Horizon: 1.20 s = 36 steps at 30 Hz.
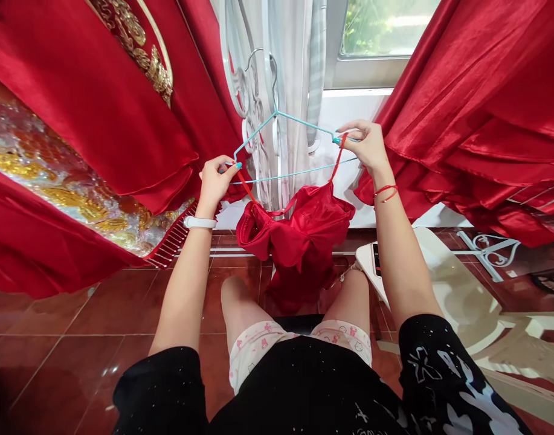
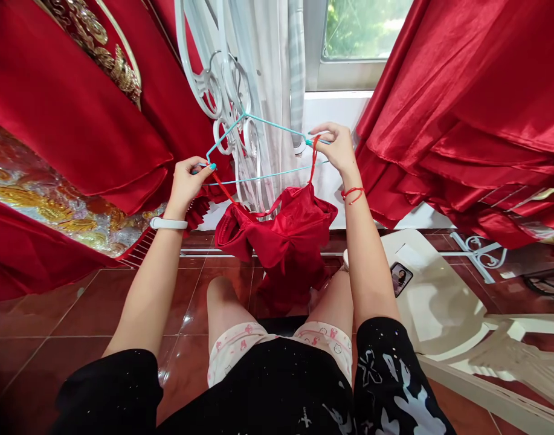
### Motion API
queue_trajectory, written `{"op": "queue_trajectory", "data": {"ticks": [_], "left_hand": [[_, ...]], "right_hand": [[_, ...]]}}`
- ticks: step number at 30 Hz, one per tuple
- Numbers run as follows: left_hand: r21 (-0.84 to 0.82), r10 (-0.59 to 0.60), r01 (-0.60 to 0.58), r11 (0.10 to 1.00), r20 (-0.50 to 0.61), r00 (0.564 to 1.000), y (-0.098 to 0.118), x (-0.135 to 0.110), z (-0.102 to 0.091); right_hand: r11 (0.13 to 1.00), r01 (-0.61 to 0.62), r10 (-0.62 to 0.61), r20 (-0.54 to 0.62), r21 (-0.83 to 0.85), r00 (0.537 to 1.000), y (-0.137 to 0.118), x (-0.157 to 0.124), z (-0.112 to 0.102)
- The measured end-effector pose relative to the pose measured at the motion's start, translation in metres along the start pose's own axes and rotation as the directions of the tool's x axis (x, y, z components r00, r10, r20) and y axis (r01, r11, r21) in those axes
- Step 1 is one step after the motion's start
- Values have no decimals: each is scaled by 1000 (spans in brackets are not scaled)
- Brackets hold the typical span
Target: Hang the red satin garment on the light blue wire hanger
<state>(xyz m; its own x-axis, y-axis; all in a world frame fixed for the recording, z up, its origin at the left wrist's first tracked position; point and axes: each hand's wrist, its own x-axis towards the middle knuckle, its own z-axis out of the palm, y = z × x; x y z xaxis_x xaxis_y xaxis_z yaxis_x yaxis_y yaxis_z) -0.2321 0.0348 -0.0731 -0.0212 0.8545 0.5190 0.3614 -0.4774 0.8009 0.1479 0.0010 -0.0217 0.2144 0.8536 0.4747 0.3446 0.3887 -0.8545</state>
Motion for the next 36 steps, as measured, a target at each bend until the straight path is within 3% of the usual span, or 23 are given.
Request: {"op": "queue_trajectory", "data": {"ticks": [4, 7, 9, 10, 11, 12, 13, 15, 17, 19, 22, 24, 25, 27, 29, 31, 34, 36], "left_hand": [[204, 71, -54, 977, -76, 995, 10, -19, 2], [278, 149, -97, 956, -172, 974, 21, -56, 0], [264, 158, -110, 958, -166, 973, 20, -87, -4], [234, 140, -124, 964, -52, 989, 16, -102, -8], [187, 110, -135, 973, 141, 984, 10, -115, -12], [143, 61, -120, 983, 361, 931, 3, -127, -18], [124, 11, -86, 989, 509, 861, -5, -135, -24], [131, -72, -14, 991, 628, 775, -19, -143, -39], [140, -117, 42, 989, 590, 799, -25, -140, -52], [133, -117, 60, 989, 481, 869, -23, -130, -61], [141, -53, 34, 989, 134, 990, -14, -108, -65], [105, -39, 49, 993, -92, 995, -11, -92, -63], [57, -74, 83, 995, -150, 986, -11, -84, -62], [-56, -193, 186, 981, -164, 967, -14, -70, -61], [-115, -300, 290, 950, -82, 950, -17, -60, -61], [-106, -362, 372, 922, 98, 927, -18, -58, -60], [-80, -342, 407, 910, 411, 845, -16, -66, -54], [-83, -283, 373, 924, 509, 813, -15, -76, -46]], "right_hand": [[989, 74, -67, 63, -125, 996, 9, -1, -6], [973, 138, -123, 91, -187, 988, 11, 0, -11], [961, 157, -137, 103, -229, 985, 9, 0, -12], [956, 159, -136, 107, -248, 985, 8, -1, -12], [952, 156, -131, 109, -265, 985, 6, -1, -12], [948, 149, -123, 108, -281, 986, 4, -2, -11], [946, 141, -114, 107, -294, 988, 3, -2, -10], [940, 127, -100, 101, -315, 990, 1, -3, -9], [934, 125, -98, 95, -335, 991, 1, -3, -7], [928, 131, -109, 83, -349, 991, 1, -4, -5], [928, 128, -114, 62, -351, 992, 0, -7, -3], [933, 125, -111, 60, -337, 992, 0, -9, -1], [935, 125, -111, 60, -332, 992, 0, -9, -1], [935, 131, -118, 61, -330, 991, 1, -10, -1], [931, 139, -125, 64, -338, 990, 4, -9, -2], [933, 145, -128, 72, -328, 989, 9, -7, -3], [957, 147, -133, 71, -252, 989, 18, -5, -3], [969, 151, -141, 65, -198, 988, 22, -4, -1]]}}
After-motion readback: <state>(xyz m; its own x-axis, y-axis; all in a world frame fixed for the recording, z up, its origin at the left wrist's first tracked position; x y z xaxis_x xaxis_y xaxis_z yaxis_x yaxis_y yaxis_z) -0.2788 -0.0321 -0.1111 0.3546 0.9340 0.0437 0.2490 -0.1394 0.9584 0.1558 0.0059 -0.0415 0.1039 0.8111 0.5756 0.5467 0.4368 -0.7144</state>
